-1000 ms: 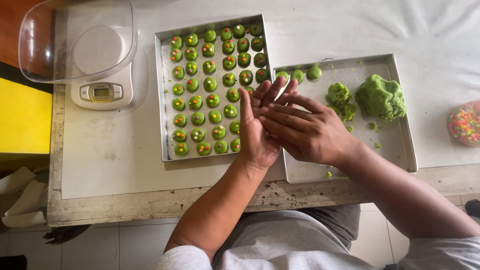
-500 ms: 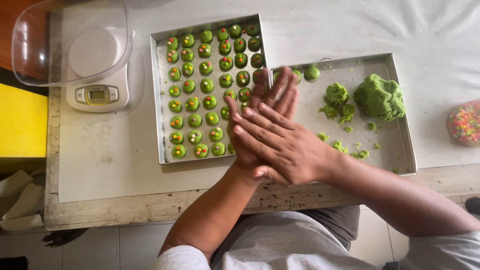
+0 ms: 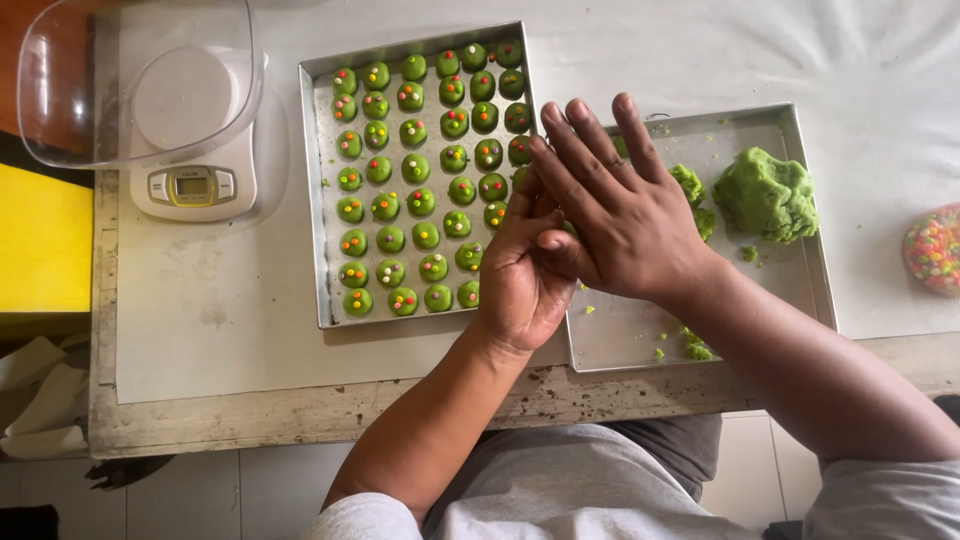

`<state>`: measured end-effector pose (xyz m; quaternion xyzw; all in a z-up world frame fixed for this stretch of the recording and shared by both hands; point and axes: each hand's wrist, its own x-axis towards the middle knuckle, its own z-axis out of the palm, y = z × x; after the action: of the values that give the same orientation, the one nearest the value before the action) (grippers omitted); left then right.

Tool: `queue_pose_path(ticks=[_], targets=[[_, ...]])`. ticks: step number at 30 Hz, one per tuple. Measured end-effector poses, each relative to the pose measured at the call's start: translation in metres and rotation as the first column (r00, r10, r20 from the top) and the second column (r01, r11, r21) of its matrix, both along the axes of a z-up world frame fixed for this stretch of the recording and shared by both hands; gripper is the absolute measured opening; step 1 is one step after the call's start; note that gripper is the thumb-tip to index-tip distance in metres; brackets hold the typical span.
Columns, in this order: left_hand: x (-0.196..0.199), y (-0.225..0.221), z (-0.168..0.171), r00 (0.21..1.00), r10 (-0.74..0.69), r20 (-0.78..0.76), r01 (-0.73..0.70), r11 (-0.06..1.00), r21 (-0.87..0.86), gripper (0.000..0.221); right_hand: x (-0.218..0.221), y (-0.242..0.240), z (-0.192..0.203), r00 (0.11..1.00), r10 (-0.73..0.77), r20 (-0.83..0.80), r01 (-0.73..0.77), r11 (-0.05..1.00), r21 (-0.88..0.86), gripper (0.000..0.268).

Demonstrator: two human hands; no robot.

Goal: Shaping green cookie dough into small balls by hand and arranging them on a baking tray.

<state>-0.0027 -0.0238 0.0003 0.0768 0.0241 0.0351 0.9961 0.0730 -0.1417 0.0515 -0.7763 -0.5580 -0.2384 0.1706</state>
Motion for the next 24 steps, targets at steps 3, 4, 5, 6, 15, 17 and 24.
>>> queue_pose_path(ticks=[3,4,5,6,15,17,24], targets=[[0.001,0.004,0.001,0.994,0.090,-0.061,-0.087,0.994,0.061,0.056,0.002,-0.010,-0.012,0.994,0.095,-0.045,-0.095,0.995,-0.011,0.062],[0.001,0.007,0.002,0.994,0.088,-0.063,-0.085,0.995,0.060,0.056,0.000,-0.009,-0.008,0.995,0.093,-0.047,-0.093,0.996,-0.011,0.062],[0.000,0.010,0.002,0.994,0.109,0.029,-0.109,0.994,0.000,0.047,-0.002,-0.008,-0.005,0.989,0.141,-0.044,-0.143,0.989,-0.033,0.058],[0.000,0.013,0.002,0.983,0.135,0.122,-0.129,0.990,-0.061,0.040,-0.005,-0.007,-0.001,0.981,0.189,-0.039,-0.191,0.980,-0.054,0.055],[-0.010,0.011,0.017,0.986,-0.012,0.167,0.024,0.997,-0.072,0.071,-0.014,0.004,0.000,0.966,0.258,-0.022,-0.258,0.966,-0.032,0.048],[-0.005,0.019,0.036,0.995,0.057,0.075,-0.045,0.986,-0.158,0.075,-0.012,-0.002,-0.001,0.962,0.274,-0.017,-0.274,0.962,-0.002,0.045],[-0.006,0.012,0.047,1.000,0.000,-0.020,-0.005,0.973,-0.233,0.090,-0.024,0.007,-0.003,0.940,0.339,-0.031,-0.338,0.940,0.046,0.045]])
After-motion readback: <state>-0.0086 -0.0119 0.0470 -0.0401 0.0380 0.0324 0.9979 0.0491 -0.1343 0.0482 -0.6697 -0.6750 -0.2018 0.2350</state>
